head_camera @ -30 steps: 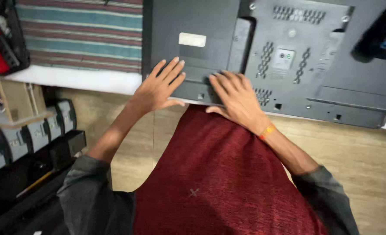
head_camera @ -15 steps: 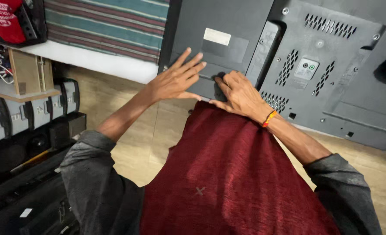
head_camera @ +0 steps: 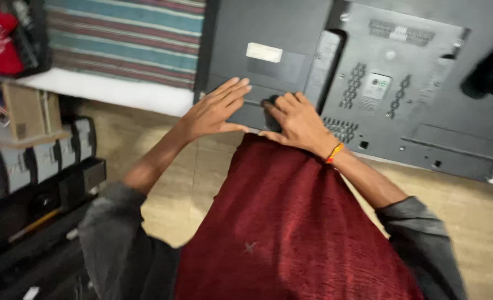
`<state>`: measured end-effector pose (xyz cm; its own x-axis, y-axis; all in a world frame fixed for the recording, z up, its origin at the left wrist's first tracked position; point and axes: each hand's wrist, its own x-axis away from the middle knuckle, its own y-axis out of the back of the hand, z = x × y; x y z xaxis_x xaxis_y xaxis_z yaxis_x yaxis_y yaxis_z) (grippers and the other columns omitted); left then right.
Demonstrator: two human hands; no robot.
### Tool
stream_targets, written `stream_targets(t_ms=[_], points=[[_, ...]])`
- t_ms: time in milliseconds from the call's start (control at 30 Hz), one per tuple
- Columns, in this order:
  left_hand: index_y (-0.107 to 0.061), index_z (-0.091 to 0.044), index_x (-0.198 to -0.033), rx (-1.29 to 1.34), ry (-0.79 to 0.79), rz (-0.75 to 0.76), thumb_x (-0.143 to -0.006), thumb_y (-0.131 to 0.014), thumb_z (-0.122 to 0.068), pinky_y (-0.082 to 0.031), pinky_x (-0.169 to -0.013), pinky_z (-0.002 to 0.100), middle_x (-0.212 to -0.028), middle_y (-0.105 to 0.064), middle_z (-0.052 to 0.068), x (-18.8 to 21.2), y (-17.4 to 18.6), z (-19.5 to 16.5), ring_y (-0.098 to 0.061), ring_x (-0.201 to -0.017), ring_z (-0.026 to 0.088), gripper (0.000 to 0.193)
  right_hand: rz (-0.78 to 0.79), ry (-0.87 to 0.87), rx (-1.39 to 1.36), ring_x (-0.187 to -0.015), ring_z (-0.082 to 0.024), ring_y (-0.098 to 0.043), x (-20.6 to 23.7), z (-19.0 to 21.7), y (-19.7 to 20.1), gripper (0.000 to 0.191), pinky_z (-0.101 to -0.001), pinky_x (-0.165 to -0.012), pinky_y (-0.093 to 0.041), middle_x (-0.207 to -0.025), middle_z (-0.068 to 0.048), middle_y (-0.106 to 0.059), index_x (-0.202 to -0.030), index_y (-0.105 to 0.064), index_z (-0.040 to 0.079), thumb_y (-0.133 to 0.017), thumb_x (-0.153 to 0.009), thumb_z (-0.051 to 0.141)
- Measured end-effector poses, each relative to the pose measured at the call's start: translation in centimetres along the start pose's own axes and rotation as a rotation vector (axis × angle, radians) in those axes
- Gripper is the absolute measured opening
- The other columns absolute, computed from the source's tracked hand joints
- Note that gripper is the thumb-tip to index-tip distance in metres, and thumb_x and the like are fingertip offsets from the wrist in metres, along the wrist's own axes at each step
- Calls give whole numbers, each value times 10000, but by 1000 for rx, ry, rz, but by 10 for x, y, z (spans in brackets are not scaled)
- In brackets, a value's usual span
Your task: The person uses a cordless drill to remove screws from the back panel of a Sony television lying face-down on a workbench, then lifts off the back cover to expose the internal mainboard and wiring. They handle the board and cables, open a drawer of tools, and finally pick up a red multimeter with test leads.
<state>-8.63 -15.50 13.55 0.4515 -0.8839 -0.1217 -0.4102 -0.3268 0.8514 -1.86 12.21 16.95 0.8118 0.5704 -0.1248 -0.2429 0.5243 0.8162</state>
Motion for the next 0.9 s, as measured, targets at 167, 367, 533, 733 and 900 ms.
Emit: stream_targets(t_ms=[167, 367, 533, 733, 900], points=[[-643, 122, -1146, -49, 30, -70, -873, -798, -527, -358, -1267, 501, -1479, -554, 239, -4, -2, -14, -450, -1488, 354, 721, -258, -178, -68, -1049, -300, -576, 37, 0, 16, 504, -417, -937, -431, -1090, -113, -642, -1273, -685, 14, -792, -925, 363], [-658, 101, -1226, -101, 176, -58, -838, -795, -514, -324, -1176, 596, -1414, -571, 249, -31, -27, -63, -451, -1427, 403, 739, -585, -604, 153, -1123, -365, -585, 157, -34, 43, 350, -453, -994, -462, -1197, -164, -672, -1269, -684, -6, -799, -961, 116], [-649, 56, -1292, 46, 78, -96, -915, -795, -438, -326, -1219, 575, -1475, -551, 237, -86, -68, -114, -449, -1466, 370, 638, -723, -885, 293, -1163, -340, -593, 260, -55, 61, 244, -423, -1035, -500, -1228, -175, -666, -1311, -681, -21, -620, -1075, -42], [-554, 65, -1414, 224, -101, -40, -966, -726, -473, -314, -1252, 523, -1526, -500, 247, -177, -132, -193, -433, -1479, 371, 721, -727, -990, 226, -1213, -360, -575, 339, -60, 79, 295, -441, -1068, -468, -1292, -187, -636, -1385, -610, -26, -637, -1098, 39], [-450, 84, -1500, 94, -201, 108, -938, -691, -542, -249, -1264, 520, -1573, -414, 258, -265, -195, -253, -330, -1511, 386, 875, -446, -796, 222, -1418, -415, -507, 394, -69, 97, 778, -485, -1181, -412, -1483, -218, -564, -1501, -552, 1, -873, -878, 338]])
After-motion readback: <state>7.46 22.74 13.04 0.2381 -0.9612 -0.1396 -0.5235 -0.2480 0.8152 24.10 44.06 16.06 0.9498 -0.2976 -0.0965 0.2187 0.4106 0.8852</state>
